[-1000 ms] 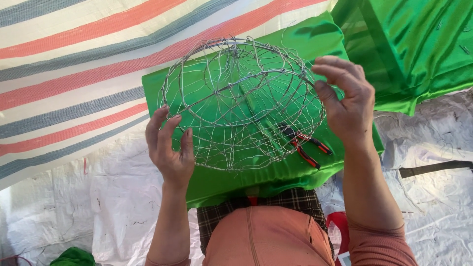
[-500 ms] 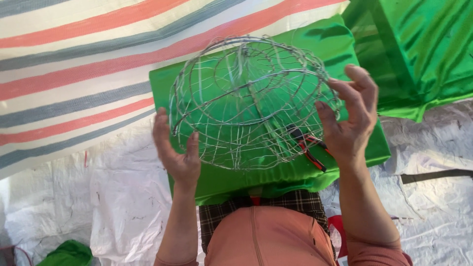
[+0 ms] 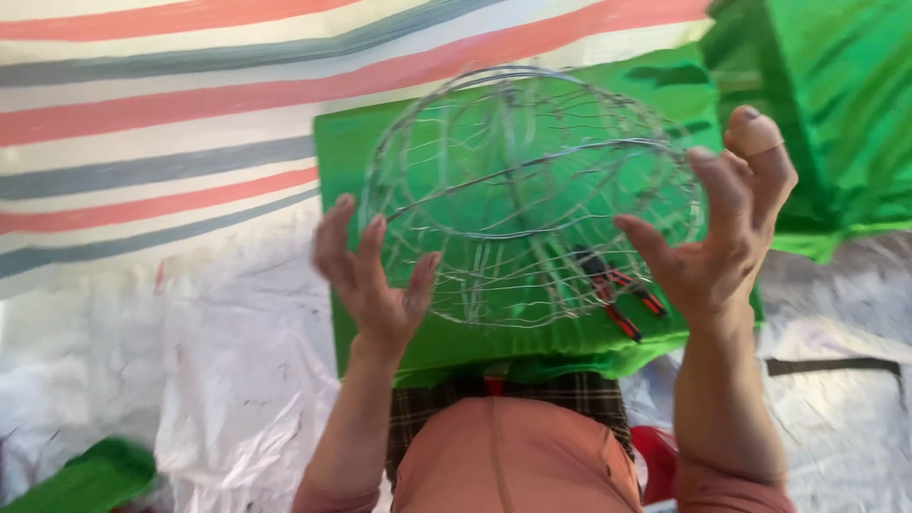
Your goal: The person shapes a spherical wire mesh frame by hand, bending and twisting the wires to form a rounded structure. They use pliers to cut a protruding wire and continue adjusting the frame's shape.
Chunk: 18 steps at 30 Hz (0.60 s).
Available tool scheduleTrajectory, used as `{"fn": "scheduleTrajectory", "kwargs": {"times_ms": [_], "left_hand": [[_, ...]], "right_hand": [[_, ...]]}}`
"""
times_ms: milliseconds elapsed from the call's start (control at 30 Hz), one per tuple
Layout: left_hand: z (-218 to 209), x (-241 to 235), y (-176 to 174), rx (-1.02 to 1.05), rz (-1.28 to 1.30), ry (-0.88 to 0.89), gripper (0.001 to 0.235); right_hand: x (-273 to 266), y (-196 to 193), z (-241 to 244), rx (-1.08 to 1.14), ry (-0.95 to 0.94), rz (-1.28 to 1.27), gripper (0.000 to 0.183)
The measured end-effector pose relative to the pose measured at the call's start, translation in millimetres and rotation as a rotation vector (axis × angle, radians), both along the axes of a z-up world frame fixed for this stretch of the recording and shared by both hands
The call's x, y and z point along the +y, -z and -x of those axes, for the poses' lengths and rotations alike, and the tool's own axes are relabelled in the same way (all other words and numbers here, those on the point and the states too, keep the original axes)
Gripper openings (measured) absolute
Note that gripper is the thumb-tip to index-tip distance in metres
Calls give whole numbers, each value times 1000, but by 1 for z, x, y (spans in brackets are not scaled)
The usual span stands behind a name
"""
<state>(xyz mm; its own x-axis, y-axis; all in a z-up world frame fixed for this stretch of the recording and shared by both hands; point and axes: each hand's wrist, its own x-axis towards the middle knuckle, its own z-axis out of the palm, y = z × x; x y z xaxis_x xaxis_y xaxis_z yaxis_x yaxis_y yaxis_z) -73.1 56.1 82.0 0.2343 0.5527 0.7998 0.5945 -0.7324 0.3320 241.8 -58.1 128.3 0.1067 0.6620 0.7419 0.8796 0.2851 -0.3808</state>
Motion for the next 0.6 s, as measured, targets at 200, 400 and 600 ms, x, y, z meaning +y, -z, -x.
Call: {"fn": "scheduleTrajectory", "kwargs": {"times_ms": [200, 400, 600], "left_hand": [[-27, 14, -24, 242, -16, 179, 45], [-32, 16, -32, 223, -37, 243, 34], [-33, 20, -26, 243, -87, 194, 37]], "right_hand": [[-4, 2, 1, 232, 32, 109, 81], [-1, 9, 5, 136, 31, 139, 77], [18, -26, 13, -501, 392, 157, 82]]}}
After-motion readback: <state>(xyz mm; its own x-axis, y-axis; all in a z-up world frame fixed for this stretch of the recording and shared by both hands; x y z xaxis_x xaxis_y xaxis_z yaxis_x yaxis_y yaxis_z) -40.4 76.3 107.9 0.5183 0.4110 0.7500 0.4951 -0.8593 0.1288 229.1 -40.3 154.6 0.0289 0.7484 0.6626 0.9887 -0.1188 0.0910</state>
